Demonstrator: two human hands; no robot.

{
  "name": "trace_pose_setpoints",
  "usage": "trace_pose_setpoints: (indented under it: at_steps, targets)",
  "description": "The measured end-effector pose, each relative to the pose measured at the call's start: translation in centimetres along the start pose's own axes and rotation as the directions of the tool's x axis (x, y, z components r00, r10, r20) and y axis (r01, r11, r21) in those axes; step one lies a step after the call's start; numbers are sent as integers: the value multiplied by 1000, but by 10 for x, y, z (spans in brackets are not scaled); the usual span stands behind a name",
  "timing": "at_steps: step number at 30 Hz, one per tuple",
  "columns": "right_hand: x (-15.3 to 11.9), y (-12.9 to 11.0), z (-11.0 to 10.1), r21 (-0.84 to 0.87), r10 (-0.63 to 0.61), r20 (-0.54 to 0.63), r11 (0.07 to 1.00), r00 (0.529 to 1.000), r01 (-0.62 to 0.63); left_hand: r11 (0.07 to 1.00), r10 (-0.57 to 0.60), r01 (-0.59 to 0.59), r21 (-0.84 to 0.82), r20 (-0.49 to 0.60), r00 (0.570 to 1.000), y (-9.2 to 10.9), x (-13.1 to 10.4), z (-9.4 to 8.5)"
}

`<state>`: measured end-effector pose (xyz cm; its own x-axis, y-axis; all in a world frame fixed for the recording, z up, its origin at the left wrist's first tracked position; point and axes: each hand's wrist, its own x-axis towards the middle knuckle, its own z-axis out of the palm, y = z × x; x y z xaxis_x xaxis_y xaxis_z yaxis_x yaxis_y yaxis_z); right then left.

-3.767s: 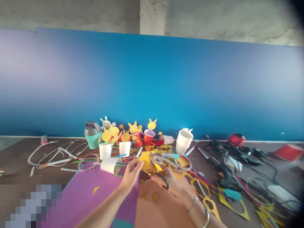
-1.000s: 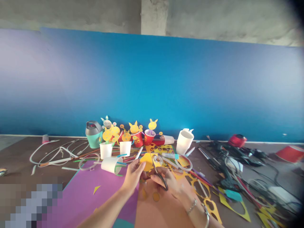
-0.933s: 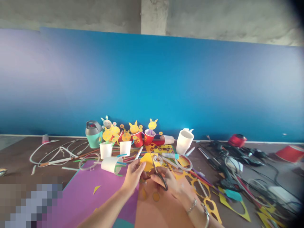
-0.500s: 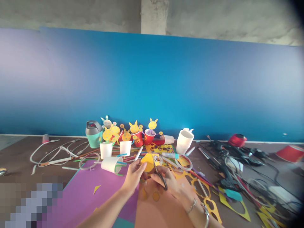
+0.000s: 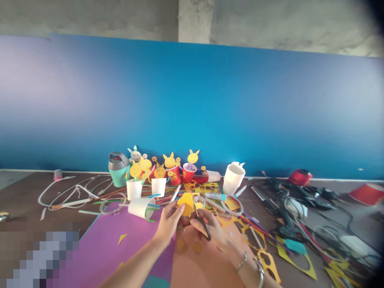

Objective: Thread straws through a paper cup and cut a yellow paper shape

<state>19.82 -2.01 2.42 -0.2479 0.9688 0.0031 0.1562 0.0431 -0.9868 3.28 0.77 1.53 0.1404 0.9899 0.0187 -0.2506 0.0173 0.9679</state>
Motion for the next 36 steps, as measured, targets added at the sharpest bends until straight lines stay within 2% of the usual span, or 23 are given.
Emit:
trace_pose_setpoints:
  at_steps: [8,15,19,25,29,36]
  targets:
    - [1,1,5,-15,4,39,1000,999,-4,996,83,-83,10,-3,997,-3,-3,2]
    - [1,-5,6,10,-11,50,1000,999,10,997,78,-77,-10,32,996,0,-7,6]
    - [1,-4,7,44,-39,23,998,999,38,997,78,-78,-11,39,996,1,-6,6]
    - [1,-6,5,-72,-44,-56,997,997,40,998,59,-59,-5,17,998,2,-7,7]
    - [2,1,5,-86,-33,-27,996,999,31,998,64,-64,-16,31,997,3,-8,7]
    - [4,16,5,-49,-106,-91,994,990,102,998,59,-58,-25,37,998,3,-7,8]
